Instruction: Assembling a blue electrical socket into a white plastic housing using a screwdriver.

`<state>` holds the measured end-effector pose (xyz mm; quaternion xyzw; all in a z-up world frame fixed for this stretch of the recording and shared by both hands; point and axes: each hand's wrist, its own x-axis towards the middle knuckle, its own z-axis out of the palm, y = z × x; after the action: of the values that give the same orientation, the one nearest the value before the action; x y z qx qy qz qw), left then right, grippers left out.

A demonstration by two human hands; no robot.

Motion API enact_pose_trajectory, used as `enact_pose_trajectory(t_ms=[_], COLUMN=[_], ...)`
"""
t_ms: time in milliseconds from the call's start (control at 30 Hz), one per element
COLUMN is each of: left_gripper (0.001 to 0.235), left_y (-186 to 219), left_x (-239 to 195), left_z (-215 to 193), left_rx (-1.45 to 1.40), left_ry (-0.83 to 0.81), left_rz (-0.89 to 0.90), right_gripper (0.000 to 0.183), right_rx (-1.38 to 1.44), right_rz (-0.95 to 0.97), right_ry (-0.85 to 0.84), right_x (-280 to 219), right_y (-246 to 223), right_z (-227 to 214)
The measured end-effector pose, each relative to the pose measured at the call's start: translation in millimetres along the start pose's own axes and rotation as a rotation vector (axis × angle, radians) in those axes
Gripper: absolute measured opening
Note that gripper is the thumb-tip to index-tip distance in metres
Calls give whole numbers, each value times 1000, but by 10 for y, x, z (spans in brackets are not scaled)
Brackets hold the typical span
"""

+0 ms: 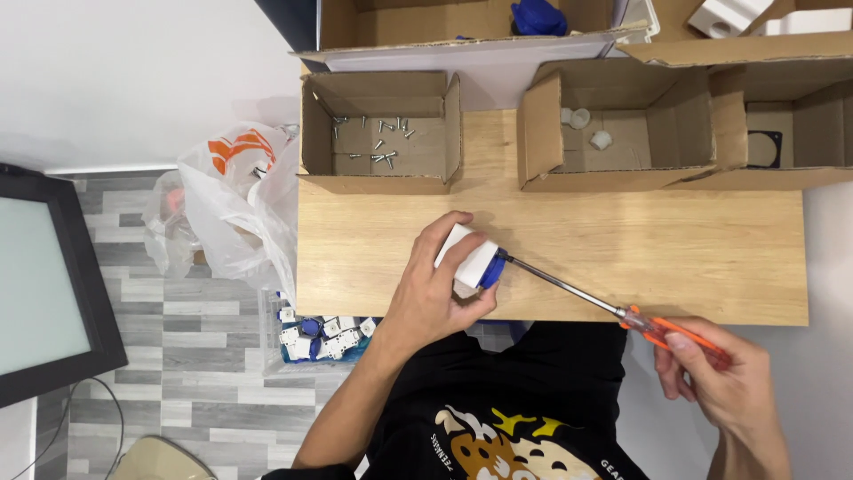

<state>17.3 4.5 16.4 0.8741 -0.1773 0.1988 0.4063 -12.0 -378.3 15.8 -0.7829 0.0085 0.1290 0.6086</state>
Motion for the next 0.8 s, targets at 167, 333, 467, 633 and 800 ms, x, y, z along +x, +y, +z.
enact_pose_trajectory(t_ms=[167, 333, 467, 633, 800], left_gripper=[66, 69, 61, 62, 63], left_y=[-25, 36, 108, 113, 112], left_x=[-7, 8, 61, 64, 54], left_z=[15, 6, -9, -5, 18], left_rx=[-11, -13, -5, -1, 7], left_ry=[-16, -34, 15, 30, 45], left_rz=[-18, -48, -62, -76, -100], right_gripper=[27, 51, 40, 53, 25], right_rx=[-225, -463, -87, 85, -55], right_rz=[-183, -521, -380, -70, 78], right_ry=[49, 147, 177, 47, 165], right_x=[-43, -37, -27, 5, -55], right_y=[26, 186, 233, 201, -8], right_z=[10, -49, 14, 4, 51])
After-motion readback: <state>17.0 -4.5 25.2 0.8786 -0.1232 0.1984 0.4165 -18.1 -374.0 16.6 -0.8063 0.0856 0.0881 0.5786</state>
